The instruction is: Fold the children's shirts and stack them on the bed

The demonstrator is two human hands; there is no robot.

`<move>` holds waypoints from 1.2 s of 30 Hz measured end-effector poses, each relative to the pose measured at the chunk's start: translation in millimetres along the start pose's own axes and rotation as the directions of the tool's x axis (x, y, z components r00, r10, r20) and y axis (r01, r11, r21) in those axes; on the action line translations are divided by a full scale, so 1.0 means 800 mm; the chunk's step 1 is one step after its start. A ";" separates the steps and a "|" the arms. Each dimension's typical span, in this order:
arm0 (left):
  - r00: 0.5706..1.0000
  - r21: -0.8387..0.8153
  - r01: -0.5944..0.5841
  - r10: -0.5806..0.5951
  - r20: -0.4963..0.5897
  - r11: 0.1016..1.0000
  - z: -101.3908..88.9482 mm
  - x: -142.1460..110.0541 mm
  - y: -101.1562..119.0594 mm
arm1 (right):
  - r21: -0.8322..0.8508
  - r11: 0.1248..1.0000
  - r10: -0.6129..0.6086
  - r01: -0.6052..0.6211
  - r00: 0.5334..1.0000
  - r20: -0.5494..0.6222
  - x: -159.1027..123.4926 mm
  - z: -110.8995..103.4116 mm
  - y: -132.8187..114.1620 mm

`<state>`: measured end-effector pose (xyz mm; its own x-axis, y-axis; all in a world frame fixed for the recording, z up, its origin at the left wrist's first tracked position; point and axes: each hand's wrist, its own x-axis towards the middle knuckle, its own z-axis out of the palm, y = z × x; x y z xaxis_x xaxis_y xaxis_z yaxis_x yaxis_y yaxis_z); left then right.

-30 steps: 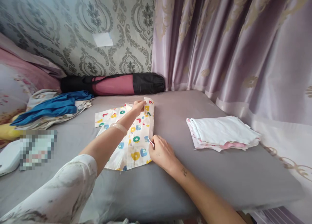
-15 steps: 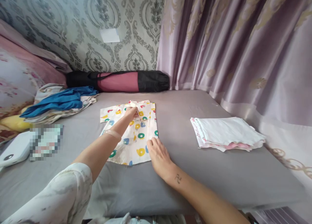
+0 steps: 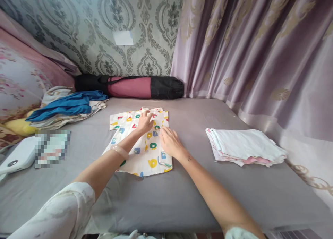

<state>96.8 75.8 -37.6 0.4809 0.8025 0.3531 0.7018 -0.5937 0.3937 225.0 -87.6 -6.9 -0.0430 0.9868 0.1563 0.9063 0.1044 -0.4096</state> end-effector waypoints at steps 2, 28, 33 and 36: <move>0.989 0.087 -0.066 0.054 0.135 0.994 -0.007 -0.015 0.007 | -0.101 0.994 0.036 -0.033 0.999 0.032 0.032 0.018 0.009; 0.853 0.061 -0.127 0.078 0.516 0.990 -0.068 -0.162 0.008 | -0.279 0.954 0.111 -0.107 0.994 -0.001 0.189 0.067 0.028; 0.877 0.050 -0.134 0.095 0.472 0.990 -0.065 -0.163 0.008 | -0.265 0.949 0.187 -0.169 0.981 0.044 0.215 0.084 0.041; 0.888 0.048 -0.147 0.111 0.446 0.988 -0.062 -0.164 0.006 | -0.262 0.949 0.195 -0.173 0.979 0.058 0.219 0.090 0.046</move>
<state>10.6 -35.4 -39.8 0.7394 0.6730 -0.0217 0.6476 -0.7019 0.2965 220.3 98.3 -59.6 0.1101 0.9937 0.0214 0.9781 -0.1045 -0.1801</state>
